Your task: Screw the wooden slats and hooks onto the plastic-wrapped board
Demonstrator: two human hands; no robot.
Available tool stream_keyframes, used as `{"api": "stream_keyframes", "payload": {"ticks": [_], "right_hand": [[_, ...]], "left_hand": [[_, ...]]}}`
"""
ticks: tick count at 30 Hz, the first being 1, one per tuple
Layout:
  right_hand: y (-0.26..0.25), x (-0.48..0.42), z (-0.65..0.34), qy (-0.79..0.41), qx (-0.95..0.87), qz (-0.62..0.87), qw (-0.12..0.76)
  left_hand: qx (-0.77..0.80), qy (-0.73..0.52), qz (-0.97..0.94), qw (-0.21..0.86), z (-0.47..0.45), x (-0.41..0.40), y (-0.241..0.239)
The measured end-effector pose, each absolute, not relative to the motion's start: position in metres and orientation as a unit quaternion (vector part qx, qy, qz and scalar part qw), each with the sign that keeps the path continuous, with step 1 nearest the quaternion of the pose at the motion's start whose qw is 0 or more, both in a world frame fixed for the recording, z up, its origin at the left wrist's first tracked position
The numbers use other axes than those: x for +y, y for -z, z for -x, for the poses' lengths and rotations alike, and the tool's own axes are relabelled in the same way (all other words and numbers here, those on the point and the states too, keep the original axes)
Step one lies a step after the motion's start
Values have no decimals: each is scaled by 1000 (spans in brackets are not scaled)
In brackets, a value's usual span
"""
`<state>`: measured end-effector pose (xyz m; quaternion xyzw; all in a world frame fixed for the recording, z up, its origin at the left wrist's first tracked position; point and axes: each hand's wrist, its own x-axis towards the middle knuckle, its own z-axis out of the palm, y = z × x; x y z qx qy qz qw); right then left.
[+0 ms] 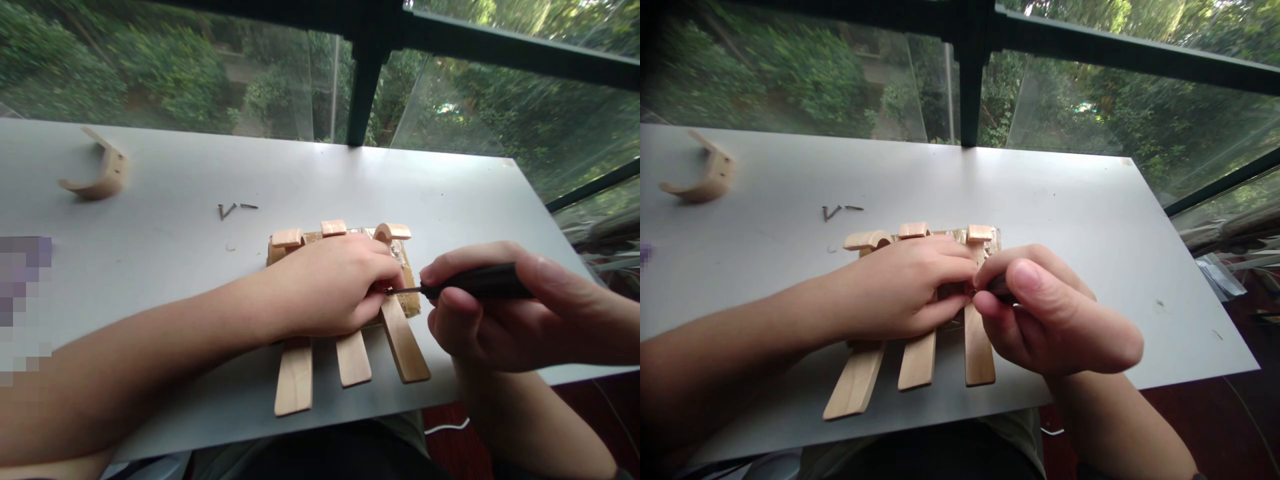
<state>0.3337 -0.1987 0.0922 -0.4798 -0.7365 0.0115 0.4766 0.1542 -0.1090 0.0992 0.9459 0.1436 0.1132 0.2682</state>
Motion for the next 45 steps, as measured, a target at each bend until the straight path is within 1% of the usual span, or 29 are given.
{"api": "stream_keyframes", "payload": {"ticks": [8, 16, 21, 25, 35, 40, 45], "right_hand": [[-96, -200, -334, -23, -748, 458, 479], [-101, -199, -336, -45, -751, 465, 466], [-98, -202, -336, -59, -745, 451, 488], [-97, -203, -335, -90, -734, 465, 487], [-102, -208, -339, -115, -724, 492, 470], [-99, -207, -341, -129, -726, 475, 480], [-98, -208, -337, -104, -714, 474, 505]], "left_hand": [[124, -120, -949, 262, -154, -109, -100], [134, -90, -948, 274, -153, -107, -100], [144, -95, -948, 267, -153, -111, -98], [140, -100, -950, 260, -153, -111, -99], [159, -156, -932, 284, -158, -113, -92], [150, -199, -933, 260, -158, -114, -87], [151, -219, -931, 249, -158, -114, -85]]}}
